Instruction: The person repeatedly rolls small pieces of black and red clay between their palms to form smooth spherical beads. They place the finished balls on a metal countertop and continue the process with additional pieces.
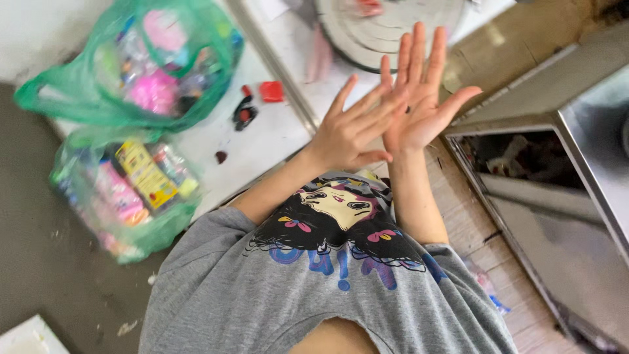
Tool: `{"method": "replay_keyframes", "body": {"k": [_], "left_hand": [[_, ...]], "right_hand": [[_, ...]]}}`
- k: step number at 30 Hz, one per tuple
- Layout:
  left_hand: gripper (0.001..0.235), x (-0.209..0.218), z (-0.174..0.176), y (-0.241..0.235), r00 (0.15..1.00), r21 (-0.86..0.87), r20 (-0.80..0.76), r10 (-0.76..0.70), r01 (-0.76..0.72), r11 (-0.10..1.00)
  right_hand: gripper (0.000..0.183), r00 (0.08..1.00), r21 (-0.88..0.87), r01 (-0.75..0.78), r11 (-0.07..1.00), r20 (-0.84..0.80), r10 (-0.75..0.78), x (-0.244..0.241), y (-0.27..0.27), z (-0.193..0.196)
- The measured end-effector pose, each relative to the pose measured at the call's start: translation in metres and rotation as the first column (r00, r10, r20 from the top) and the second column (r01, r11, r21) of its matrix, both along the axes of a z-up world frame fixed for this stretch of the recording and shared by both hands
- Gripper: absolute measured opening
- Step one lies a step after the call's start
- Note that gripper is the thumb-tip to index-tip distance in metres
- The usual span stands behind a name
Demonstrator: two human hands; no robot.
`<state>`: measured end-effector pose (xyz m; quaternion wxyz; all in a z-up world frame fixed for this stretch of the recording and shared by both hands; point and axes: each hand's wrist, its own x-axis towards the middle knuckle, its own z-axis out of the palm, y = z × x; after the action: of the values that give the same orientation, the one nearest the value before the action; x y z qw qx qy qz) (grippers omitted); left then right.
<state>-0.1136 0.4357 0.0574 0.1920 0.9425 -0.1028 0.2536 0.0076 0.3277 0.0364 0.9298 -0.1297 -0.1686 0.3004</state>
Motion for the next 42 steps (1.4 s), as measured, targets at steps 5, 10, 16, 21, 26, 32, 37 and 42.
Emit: {"method": "replay_keyframes", "body": {"k": [5,10,16,21,26,32,37,42], "left_hand": [[0.085,0.061,0.012,-0.097,0.975,-0.004,0.040,-0.218,0.219,0.976],[0.075,0.119,0.016,-0.190,0.920,-0.052,0.148,-0.362,0.373,0.926],[0.053,0.164,0.026,-0.312,0.813,-0.318,0.112,-0.572,0.575,0.754],[0.056,0.189,0.034,-0.390,0.610,-0.185,0.144,-0.779,0.790,0.585],[0.058,0.199,0.032,-0.450,0.374,-0.046,0.175,-0.911,0.927,0.372],[0.071,0.219,0.030,-0.526,0.216,0.001,0.187,-0.958,0.975,0.221],[0.076,0.255,0.034,-0.560,0.026,0.067,0.230,-0.973,0.997,0.042],[0.075,0.290,0.042,-0.589,-0.009,0.091,0.222,-0.975,0.996,0.011]], "right_hand": [[0.099,0.975,-0.001,0.222,0.975,0.012,-0.222,0.029,-0.099,0.031],[0.094,0.863,0.134,0.445,0.885,-0.328,-0.385,0.062,-0.220,0.053],[0.051,0.828,0.252,0.555,0.793,-0.262,-0.496,0.069,-0.355,0.041],[0.052,0.677,0.267,0.736,0.622,-0.309,-0.668,0.048,-0.436,0.049],[0.073,0.325,0.064,0.944,0.324,-0.354,-0.877,0.031,-0.491,0.072],[0.095,0.129,0.059,0.991,0.116,-0.330,-0.935,0.028,-0.527,0.078],[0.097,-0.071,0.081,0.992,-0.098,-0.284,-0.956,0.033,-0.573,0.088],[0.102,-0.083,0.124,0.983,-0.133,-0.349,-0.934,0.069,-0.587,0.087]]}}
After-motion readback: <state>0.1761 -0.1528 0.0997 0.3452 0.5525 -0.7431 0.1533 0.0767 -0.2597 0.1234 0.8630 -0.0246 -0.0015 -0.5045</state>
